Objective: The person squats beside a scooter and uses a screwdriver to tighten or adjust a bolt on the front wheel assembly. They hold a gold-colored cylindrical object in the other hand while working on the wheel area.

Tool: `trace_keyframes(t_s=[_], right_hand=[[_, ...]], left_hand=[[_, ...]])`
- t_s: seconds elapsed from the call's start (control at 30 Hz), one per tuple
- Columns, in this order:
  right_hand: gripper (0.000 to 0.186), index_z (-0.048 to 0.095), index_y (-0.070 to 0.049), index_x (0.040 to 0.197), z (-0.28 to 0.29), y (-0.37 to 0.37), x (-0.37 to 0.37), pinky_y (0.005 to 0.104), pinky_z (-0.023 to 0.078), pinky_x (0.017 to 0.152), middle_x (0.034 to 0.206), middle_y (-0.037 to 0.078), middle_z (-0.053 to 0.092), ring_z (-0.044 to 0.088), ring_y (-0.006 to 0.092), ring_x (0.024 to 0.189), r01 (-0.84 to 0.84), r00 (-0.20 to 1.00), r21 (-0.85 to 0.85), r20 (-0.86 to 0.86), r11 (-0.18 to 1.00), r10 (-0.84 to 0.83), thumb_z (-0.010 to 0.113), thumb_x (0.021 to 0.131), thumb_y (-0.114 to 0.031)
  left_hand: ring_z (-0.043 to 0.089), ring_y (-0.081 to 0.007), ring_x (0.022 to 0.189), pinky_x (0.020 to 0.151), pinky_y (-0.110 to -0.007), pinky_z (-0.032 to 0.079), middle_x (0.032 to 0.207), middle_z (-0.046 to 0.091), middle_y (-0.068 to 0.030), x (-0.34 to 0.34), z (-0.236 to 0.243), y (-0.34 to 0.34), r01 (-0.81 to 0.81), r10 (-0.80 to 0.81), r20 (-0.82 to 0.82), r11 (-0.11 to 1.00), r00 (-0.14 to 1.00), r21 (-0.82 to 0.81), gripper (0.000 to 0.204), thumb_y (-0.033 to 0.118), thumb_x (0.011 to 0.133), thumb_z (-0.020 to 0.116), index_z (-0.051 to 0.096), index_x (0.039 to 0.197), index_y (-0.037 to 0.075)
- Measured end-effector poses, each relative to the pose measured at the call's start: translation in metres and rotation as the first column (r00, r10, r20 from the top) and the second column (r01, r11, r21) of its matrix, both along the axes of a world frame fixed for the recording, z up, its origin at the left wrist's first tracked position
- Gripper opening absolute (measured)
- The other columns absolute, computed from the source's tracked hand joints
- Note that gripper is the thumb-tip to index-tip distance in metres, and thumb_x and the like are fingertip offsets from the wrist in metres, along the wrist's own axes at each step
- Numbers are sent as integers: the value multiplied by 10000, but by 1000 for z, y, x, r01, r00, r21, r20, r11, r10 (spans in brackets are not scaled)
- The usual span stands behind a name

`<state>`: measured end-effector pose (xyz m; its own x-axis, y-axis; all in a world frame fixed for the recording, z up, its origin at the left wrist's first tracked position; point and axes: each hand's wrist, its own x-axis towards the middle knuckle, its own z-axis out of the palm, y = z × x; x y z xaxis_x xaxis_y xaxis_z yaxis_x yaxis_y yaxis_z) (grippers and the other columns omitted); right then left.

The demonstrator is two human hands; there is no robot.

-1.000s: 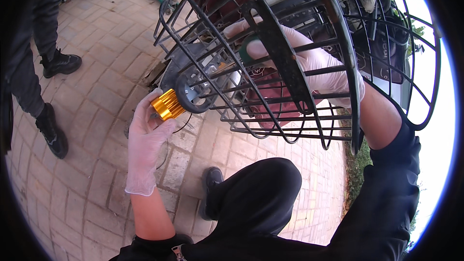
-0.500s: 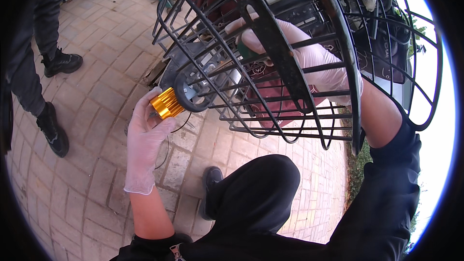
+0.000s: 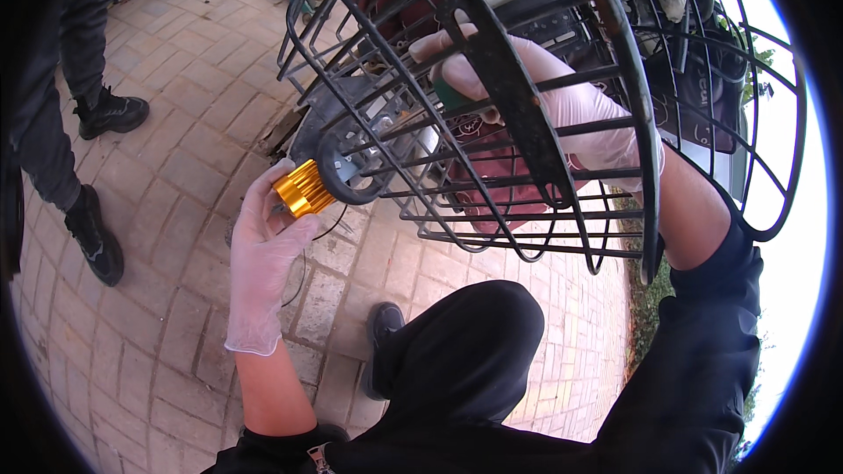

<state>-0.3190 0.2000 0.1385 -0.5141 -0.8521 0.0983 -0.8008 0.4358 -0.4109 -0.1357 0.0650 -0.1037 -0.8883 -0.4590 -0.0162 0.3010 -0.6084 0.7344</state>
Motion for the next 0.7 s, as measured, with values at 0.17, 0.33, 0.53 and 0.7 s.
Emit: trace_keyframes(t_s=[0.17, 0.33, 0.53, 0.7], right_hand=[[616, 638, -64, 1259, -3, 0, 1, 223, 522, 603, 956, 27, 679, 672, 110, 808, 9, 1000, 5, -4, 1000, -9, 616, 942, -591], [617, 638, -65, 1258, -5, 2, 2, 223, 525, 603, 958, 28, 678, 674, 111, 813, 9, 1000, 8, -9, 1000, -9, 616, 941, -594], [619, 638, -66, 1256, -5, 4, 4, 222, 527, 604, 959, 29, 677, 677, 111, 818, 19, 1000, 12, -16, 1000, -19, 615, 940, -597], [620, 638, -66, 1255, -5, 3, 3, 222, 530, 605, 961, 30, 676, 679, 112, 823, 28, 999, 12, -20, 1000, -28, 615, 939, -600]], left_hand=[[596, -94, 933, 847, -247, 521, 1198, 574, -46, 0, 1, 0, -3, 3, 19, 999, 1000, -33, 661, -65, 810, 744, 500, 1413, 55], [595, -92, 937, 852, -247, 520, 1205, 576, -48, 1, 2, -1, 4, -4, 21, 1000, 1000, -25, 665, -68, 810, 743, 499, 1416, 55], [597, -93, 942, 867, -250, 518, 1213, 578, -50, 0, 2, 0, 1, -1, 13, 1000, 1000, -14, 662, -72, 815, 738, 497, 1418, 54], [600, -96, 947, 868, -252, 518, 1214, 578, -51, 1, 3, -1, 3, -2, 15, 1000, 1000, -11, 659, -72, 815, 736, 494, 1417, 45]])
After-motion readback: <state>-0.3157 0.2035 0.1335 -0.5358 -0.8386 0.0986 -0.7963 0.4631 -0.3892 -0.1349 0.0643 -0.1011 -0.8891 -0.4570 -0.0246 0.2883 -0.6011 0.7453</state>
